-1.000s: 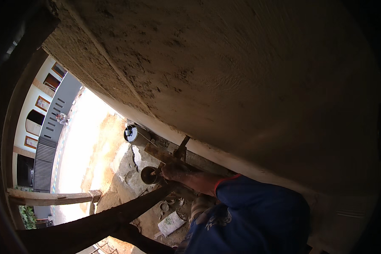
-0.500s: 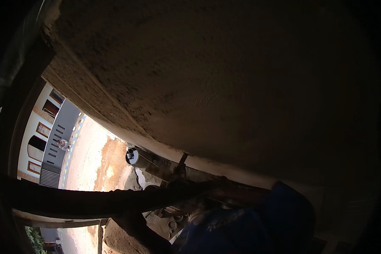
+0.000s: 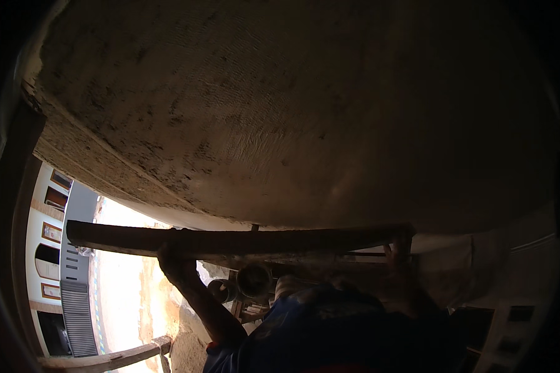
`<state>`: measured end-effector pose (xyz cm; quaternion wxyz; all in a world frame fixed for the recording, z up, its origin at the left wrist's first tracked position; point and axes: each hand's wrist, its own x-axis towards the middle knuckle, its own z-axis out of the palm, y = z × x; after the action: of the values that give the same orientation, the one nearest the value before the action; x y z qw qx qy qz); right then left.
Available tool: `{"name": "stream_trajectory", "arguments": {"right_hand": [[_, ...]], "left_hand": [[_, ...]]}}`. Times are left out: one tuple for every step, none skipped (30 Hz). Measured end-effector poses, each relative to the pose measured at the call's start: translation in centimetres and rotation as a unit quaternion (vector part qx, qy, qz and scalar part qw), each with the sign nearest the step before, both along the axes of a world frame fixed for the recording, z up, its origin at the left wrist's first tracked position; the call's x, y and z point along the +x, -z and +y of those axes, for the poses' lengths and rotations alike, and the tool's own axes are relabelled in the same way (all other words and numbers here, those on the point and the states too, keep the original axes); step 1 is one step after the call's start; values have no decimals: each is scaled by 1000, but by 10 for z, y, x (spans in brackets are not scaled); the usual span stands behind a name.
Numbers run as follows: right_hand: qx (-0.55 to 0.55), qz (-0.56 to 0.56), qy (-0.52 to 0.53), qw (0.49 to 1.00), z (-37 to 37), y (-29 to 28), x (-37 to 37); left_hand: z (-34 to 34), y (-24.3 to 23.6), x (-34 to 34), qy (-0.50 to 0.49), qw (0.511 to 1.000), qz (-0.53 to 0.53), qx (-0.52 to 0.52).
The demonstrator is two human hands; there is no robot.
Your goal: The person applies wet plaster to a wall using a trowel and then smooths the surface with a long wooden leveling board.
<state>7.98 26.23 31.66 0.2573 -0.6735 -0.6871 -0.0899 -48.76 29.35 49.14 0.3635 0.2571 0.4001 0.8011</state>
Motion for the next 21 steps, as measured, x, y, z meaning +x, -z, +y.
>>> {"name": "stream_trajectory", "arguments": {"right_hand": [[4,-2,17,1000,4,2,8],[0,65,19,998,12,3,21],[1,102,25,994,19,-5,21],[2,140,29,990,29,-17,16],[68,67,-25,995,45,-62,-12],[136,-16,-71,988,57,-98,-31],[143,-18,-61,988,70,-115,-47],[137,-8,-65,988,83,-130,-61],[130,2,-69,989,93,-139,-72],[141,-6,-58,988,103,-142,-74],[164,-31,-73,983,119,-145,-84],[187,-54,-90,977,135,-150,-94],[203,-54,-94,973,146,-155,-106],[219,-61,-83,970,151,-165,-116],[235,-77,-65,967,153,-176,-116],[253,-94,-58,961,154,-182,-110],[238,-44,-68,968,162,-177,-111],[219,5,-78,973,166,-174,-113],[231,-1,-79,970,169,-173,-111],[234,-25,-67,970,170,-176,-117],[241,-38,-61,968,176,-182,-118]], "left_hand": [[17,5,-4,66,992,-86,65],[40,13,-11,98,986,-103,86],[58,29,-25,112,984,-105,88],[78,47,-43,114,983,-94,109],[94,65,-71,107,983,-78,128],[119,82,-96,135,974,-131,125],[147,102,-121,146,972,-131,132],[176,120,-144,90,991,-39,88],[200,131,-159,31,997,52,44],[227,133,-158,33,997,59,37],[244,128,-163,28,997,69,31],[257,120,-172,52,997,20,53],[268,108,-185,74,994,-27,76],[281,99,-172,79,992,-36,92],[291,84,-137,38,998,-50,32],[293,59,-110,-5,998,-60,-25],[291,39,-108,-7,998,-66,-9],[288,23,-110,-21,995,-84,-45],[293,15,-111,-30,991,-103,-82],[298,7,-122,-54,994,-70,-69],[302,-1,-132,-56,994,-73,-58]]}}
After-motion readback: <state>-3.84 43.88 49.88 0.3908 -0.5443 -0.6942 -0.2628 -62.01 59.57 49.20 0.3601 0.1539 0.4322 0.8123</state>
